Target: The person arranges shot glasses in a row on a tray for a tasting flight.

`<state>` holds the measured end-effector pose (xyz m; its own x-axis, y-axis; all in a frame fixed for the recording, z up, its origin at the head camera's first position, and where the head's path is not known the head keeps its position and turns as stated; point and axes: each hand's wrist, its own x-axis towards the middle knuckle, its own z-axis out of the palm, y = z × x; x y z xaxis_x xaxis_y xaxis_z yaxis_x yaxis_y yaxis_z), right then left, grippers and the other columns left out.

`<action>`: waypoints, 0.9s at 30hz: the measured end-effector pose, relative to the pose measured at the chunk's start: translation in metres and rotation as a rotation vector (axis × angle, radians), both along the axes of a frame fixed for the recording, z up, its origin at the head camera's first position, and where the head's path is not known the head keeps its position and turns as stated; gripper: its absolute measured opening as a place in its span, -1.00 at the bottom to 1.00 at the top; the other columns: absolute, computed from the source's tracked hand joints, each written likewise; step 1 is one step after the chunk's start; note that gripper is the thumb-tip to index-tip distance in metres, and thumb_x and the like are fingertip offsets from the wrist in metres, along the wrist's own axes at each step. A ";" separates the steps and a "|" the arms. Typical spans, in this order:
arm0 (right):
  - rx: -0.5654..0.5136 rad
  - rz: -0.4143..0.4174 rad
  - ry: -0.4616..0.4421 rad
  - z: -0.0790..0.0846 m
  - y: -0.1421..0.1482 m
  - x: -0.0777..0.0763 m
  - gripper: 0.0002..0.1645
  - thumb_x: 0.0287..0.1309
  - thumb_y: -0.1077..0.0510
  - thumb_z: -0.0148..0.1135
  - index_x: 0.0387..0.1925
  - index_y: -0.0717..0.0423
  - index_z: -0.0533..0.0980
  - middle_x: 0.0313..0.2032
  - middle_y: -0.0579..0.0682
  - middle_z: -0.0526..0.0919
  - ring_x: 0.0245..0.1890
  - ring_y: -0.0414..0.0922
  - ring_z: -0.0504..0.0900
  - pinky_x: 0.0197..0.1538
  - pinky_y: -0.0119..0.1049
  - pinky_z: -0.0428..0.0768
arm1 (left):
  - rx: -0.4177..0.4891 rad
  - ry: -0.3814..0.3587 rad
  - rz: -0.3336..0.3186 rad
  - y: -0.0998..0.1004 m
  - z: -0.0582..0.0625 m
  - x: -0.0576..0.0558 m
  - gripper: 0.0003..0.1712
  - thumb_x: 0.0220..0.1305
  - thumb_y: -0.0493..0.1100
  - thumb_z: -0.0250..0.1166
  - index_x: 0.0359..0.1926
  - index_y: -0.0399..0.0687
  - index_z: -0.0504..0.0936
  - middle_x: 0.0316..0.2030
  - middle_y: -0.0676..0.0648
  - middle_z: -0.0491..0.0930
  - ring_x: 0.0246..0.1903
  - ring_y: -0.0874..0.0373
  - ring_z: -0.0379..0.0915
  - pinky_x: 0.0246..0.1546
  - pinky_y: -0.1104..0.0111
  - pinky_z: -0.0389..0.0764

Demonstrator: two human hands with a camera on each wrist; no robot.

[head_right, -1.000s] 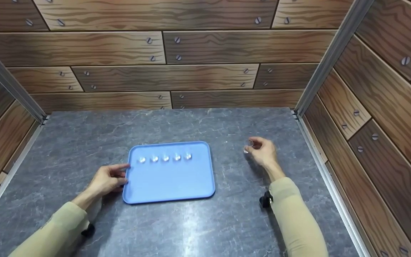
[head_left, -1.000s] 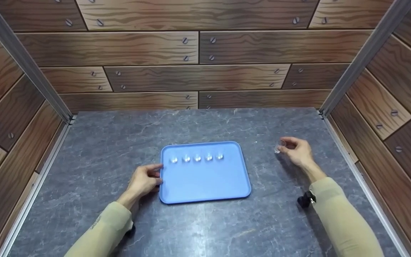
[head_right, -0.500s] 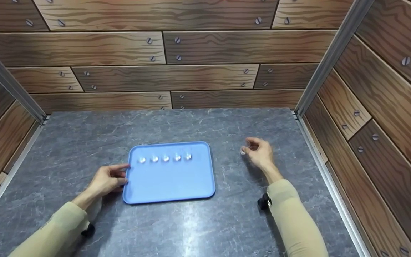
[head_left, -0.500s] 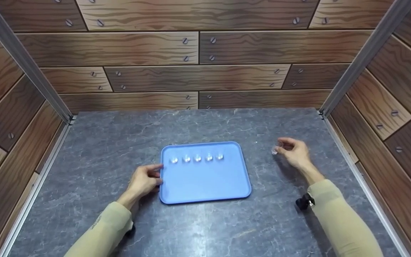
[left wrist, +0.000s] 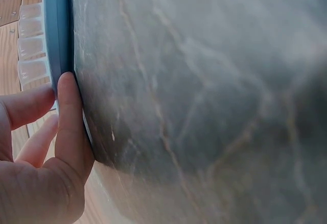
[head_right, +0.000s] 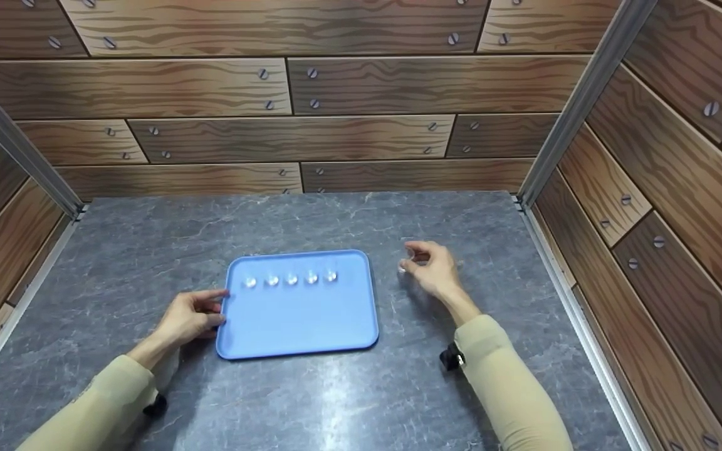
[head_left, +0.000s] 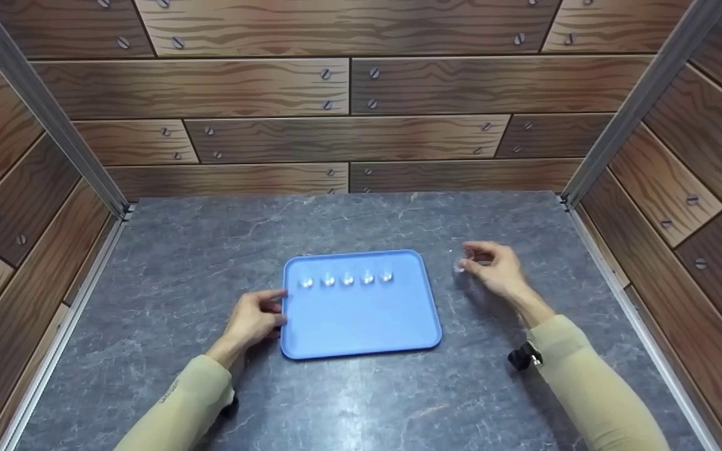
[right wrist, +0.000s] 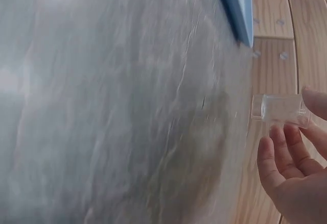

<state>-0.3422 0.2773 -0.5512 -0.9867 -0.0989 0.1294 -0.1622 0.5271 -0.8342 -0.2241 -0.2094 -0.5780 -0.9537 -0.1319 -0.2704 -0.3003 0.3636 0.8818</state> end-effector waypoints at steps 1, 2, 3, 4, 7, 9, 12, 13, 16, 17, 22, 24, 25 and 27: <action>-0.008 0.014 0.008 0.001 -0.004 0.000 -0.47 0.34 0.33 0.54 0.30 0.38 0.69 0.11 0.45 0.79 0.10 0.16 0.84 -0.01 -0.74 0.66 | -0.001 0.001 0.001 0.000 0.000 0.000 -0.28 0.25 -0.50 0.44 0.44 -0.10 0.72 -0.11 -0.17 0.71 -0.24 0.09 0.68 -0.35 0.29 0.89; -0.014 0.029 0.017 0.001 -0.008 0.001 -0.47 0.33 0.34 0.54 0.29 0.40 0.68 0.10 0.45 0.79 0.09 0.16 0.85 0.00 -0.73 0.67 | -0.004 0.002 0.000 0.000 0.001 0.000 -0.28 0.25 -0.50 0.44 0.44 -0.10 0.73 -0.11 -0.17 0.71 -0.24 0.09 0.68 -0.35 0.29 0.89; -0.022 0.040 0.021 0.002 -0.012 0.001 -0.47 0.32 0.35 0.54 0.29 0.40 0.69 0.09 0.45 0.79 0.09 0.18 0.85 0.01 -0.71 0.68 | -0.007 0.003 0.000 0.000 0.001 -0.001 -0.29 0.25 -0.50 0.44 0.43 -0.10 0.73 -0.11 -0.17 0.72 -0.24 0.08 0.68 -0.35 0.29 0.89; -0.029 0.050 0.025 0.002 -0.015 0.002 -0.48 0.31 0.36 0.54 0.28 0.40 0.69 0.08 0.45 0.79 0.09 0.20 0.85 0.02 -0.70 0.69 | -0.009 0.006 -0.002 0.000 0.001 -0.001 -0.29 0.25 -0.50 0.44 0.43 -0.11 0.73 -0.11 -0.18 0.72 -0.24 0.08 0.68 -0.36 0.29 0.89; -0.047 0.083 0.029 0.002 -0.026 0.004 -0.47 0.31 0.35 0.56 0.28 0.40 0.69 0.07 0.44 0.78 0.10 0.25 0.84 0.04 -0.68 0.70 | -0.007 0.009 0.002 0.000 0.002 -0.001 -0.29 0.26 -0.51 0.44 0.43 -0.12 0.73 -0.12 -0.18 0.71 -0.26 0.08 0.68 -0.38 0.29 0.88; -0.058 0.098 0.030 0.001 -0.033 0.004 -0.48 0.30 0.36 0.56 0.26 0.40 0.70 0.06 0.43 0.77 0.10 0.27 0.82 0.04 -0.68 0.70 | -0.004 0.012 0.005 0.000 0.001 0.000 -0.29 0.25 -0.52 0.43 0.43 -0.14 0.73 -0.13 -0.17 0.70 -0.27 0.09 0.68 -0.39 0.29 0.88; -0.071 0.126 0.040 0.000 -0.043 0.004 -0.49 0.29 0.37 0.56 0.24 0.44 0.70 0.05 0.44 0.77 0.10 0.27 0.82 0.05 -0.65 0.73 | -0.001 0.017 0.007 0.001 0.001 0.000 -0.29 0.24 -0.53 0.44 0.43 -0.15 0.72 -0.14 -0.16 0.70 -0.29 0.10 0.68 -0.41 0.29 0.88; -0.075 0.134 0.037 -0.001 -0.046 0.004 -0.50 0.29 0.39 0.55 0.24 0.44 0.70 0.05 0.45 0.76 0.10 0.27 0.82 0.07 -0.61 0.75 | 0.000 0.018 0.007 0.001 0.001 0.000 -0.29 0.24 -0.53 0.44 0.43 -0.15 0.72 -0.15 -0.16 0.70 -0.29 0.10 0.68 -0.41 0.29 0.87; -0.078 0.164 0.037 -0.003 -0.056 0.004 -0.50 0.29 0.41 0.54 0.24 0.47 0.68 0.07 0.48 0.76 0.10 0.31 0.82 0.15 -0.40 0.84 | 0.002 0.019 0.007 0.001 0.001 0.001 -0.29 0.24 -0.52 0.44 0.43 -0.15 0.72 -0.14 -0.17 0.71 -0.29 0.10 0.68 -0.40 0.29 0.88; -0.078 0.175 0.035 -0.004 -0.058 0.004 -0.50 0.29 0.41 0.53 0.24 0.48 0.68 0.08 0.48 0.76 0.10 0.32 0.82 0.15 -0.40 0.84 | 0.006 0.015 0.007 0.001 0.001 0.000 -0.29 0.24 -0.52 0.44 0.43 -0.14 0.72 -0.13 -0.18 0.71 -0.28 0.10 0.69 -0.39 0.29 0.88; -0.060 0.203 0.047 -0.006 -0.070 0.001 -0.52 0.30 0.39 0.55 0.22 0.45 0.70 0.08 0.45 0.78 0.07 0.34 0.82 0.06 -0.57 0.75 | 0.022 0.000 0.012 0.001 0.001 0.000 -0.27 0.23 -0.53 0.43 0.44 -0.13 0.72 -0.11 -0.19 0.71 -0.27 0.09 0.69 -0.39 0.29 0.89; -0.055 0.209 0.048 -0.009 -0.074 -0.001 -0.53 0.29 0.38 0.56 0.21 0.44 0.71 0.06 0.43 0.79 0.05 0.31 0.83 0.04 -0.59 0.72 | 0.021 -0.006 0.014 0.001 0.001 0.000 -0.26 0.22 -0.53 0.42 0.44 -0.12 0.72 -0.11 -0.18 0.70 -0.27 0.08 0.68 -0.39 0.29 0.88; -0.053 0.211 0.049 -0.010 -0.076 -0.001 -0.53 0.29 0.37 0.56 0.21 0.44 0.71 0.05 0.43 0.79 0.04 0.30 0.83 0.06 -0.57 0.74 | 0.018 -0.007 0.014 0.001 0.001 0.000 -0.26 0.23 -0.53 0.43 0.44 -0.12 0.72 -0.11 -0.18 0.70 -0.27 0.08 0.68 -0.39 0.29 0.88; -0.047 0.212 0.047 -0.012 -0.080 -0.002 -0.53 0.28 0.38 0.56 0.20 0.44 0.72 0.03 0.43 0.79 0.03 0.27 0.84 0.07 -0.50 0.78 | 0.008 -0.012 0.013 0.001 0.002 0.000 -0.26 0.23 -0.52 0.44 0.44 -0.11 0.72 -0.11 -0.17 0.69 -0.26 0.08 0.67 -0.39 0.29 0.88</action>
<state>-0.3447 0.1972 -0.5637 -0.9373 -0.2958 0.1842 -0.3045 0.4382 -0.8457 -0.2243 -0.2084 -0.5765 -0.9488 -0.1416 -0.2825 -0.3150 0.3524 0.8812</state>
